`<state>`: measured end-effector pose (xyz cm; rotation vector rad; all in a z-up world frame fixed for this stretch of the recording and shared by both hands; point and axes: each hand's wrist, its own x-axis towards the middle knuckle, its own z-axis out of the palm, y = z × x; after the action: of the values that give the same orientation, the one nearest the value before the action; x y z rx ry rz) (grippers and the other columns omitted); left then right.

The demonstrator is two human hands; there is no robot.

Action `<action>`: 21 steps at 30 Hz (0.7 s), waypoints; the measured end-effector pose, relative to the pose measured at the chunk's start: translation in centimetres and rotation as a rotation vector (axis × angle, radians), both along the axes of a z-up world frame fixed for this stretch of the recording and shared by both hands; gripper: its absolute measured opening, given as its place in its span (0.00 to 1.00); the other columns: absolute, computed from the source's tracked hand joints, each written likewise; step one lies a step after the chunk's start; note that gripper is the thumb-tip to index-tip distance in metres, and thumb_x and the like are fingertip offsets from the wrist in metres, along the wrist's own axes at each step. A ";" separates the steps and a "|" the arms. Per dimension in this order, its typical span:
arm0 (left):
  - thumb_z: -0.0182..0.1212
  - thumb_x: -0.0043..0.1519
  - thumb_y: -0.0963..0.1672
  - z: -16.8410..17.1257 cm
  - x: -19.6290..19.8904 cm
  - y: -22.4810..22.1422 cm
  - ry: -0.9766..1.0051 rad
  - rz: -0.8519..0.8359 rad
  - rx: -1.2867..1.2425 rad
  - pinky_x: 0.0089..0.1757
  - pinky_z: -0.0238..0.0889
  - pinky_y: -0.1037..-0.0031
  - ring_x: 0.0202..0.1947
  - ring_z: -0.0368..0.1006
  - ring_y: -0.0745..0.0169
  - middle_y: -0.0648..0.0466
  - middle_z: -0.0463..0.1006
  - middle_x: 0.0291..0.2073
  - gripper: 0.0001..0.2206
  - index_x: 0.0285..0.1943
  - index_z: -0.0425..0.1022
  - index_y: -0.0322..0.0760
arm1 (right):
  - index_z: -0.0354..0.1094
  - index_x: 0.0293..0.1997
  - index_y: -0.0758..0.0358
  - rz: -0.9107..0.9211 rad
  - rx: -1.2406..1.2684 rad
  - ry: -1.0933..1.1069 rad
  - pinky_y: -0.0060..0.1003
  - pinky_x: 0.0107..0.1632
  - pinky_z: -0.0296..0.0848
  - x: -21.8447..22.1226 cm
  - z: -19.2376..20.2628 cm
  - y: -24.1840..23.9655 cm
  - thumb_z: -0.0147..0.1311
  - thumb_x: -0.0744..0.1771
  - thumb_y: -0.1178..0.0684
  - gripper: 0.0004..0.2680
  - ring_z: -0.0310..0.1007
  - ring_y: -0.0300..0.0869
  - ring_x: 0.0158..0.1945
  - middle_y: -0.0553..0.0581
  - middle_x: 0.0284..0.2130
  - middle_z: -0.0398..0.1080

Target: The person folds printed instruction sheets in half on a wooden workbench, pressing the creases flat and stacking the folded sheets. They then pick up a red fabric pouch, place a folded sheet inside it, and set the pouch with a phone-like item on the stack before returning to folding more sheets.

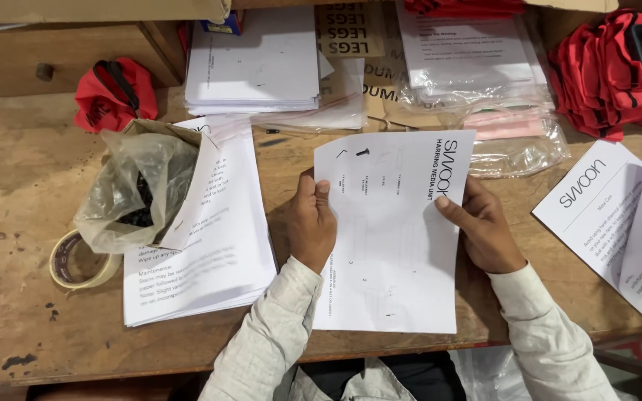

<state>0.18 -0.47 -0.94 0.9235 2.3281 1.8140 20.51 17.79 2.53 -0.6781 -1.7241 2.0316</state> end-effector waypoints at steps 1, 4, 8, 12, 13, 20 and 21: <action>0.52 0.73 0.42 -0.1 0.1 0.1 -0.004 0.001 -0.001 0.29 0.62 0.63 0.22 0.67 0.47 0.42 0.72 0.24 0.11 0.38 0.62 0.31 | 0.53 0.75 0.78 0.001 -0.001 -0.004 0.38 0.58 0.72 0.1 -0.4 -0.2 0.55 0.71 0.58 0.23 0.72 0.42 0.57 0.64 0.57 0.72; 0.49 0.73 0.42 -0.3 0.1 0.4 -0.001 0.005 -0.020 0.29 0.62 0.63 0.24 0.69 0.48 0.42 0.73 0.26 0.09 0.41 0.62 0.31 | 0.55 0.73 0.74 0.004 0.087 -0.104 0.37 0.57 0.71 -0.5 -0.2 -0.9 0.55 0.70 0.56 0.22 0.71 0.44 0.56 0.65 0.56 0.72; 0.46 0.74 0.44 -0.1 0.0 0.5 -0.049 0.028 -0.033 0.30 0.64 0.63 0.27 0.71 0.47 0.42 0.76 0.29 0.09 0.44 0.63 0.31 | 0.43 0.77 0.67 -0.021 0.351 -0.090 0.37 0.63 0.65 -1.4 1.0 -2.2 0.55 0.69 0.55 0.27 0.63 0.43 0.65 0.61 0.63 0.61; 0.44 0.74 0.45 0.7 0.0 0.4 -0.185 -0.015 0.026 0.33 0.67 0.65 0.28 0.73 0.51 0.45 0.77 0.31 0.10 0.49 0.66 0.31 | 0.39 0.76 0.67 -0.068 0.313 -0.037 0.36 0.64 0.65 -1.9 1.0 -2.5 0.54 0.69 0.56 0.28 0.62 0.41 0.66 0.59 0.64 0.61; 0.44 0.74 0.45 1.1 0.0 0.3 -0.187 -0.016 0.025 0.33 0.67 0.65 0.28 0.73 0.51 0.45 0.77 0.31 0.10 0.49 0.66 0.31 | 0.39 0.76 0.67 -0.068 0.312 -0.039 0.36 0.64 0.65 -1.8 0.8 -2.5 0.54 0.69 0.56 0.28 0.62 0.41 0.66 0.59 0.64 0.61; 0.45 0.74 0.44 1.8 -0.3 -0.4 -0.182 -0.156 0.076 0.40 0.70 0.65 0.38 0.78 0.51 0.44 0.81 0.39 0.12 0.57 0.70 0.29 | 0.49 0.73 0.65 -0.117 0.311 -0.025 0.35 0.57 0.72 -1.4 0.9 -2.3 0.52 0.70 0.58 0.22 0.70 0.39 0.56 0.57 0.57 0.69; 0.47 0.73 0.44 2.0 -0.2 -0.5 -0.171 -0.147 -0.031 0.39 0.70 0.65 0.37 0.80 0.50 0.44 0.82 0.38 0.12 0.56 0.71 0.29 | 0.50 0.72 0.66 -0.141 0.299 0.030 0.35 0.58 0.72 -1.3 1.0 -2.2 0.52 0.71 0.58 0.20 0.70 0.39 0.57 0.57 0.57 0.69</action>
<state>-0.03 -0.96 1.02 0.8729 2.1210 1.7220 19.19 15.56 3.54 -0.6465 -1.8550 1.6366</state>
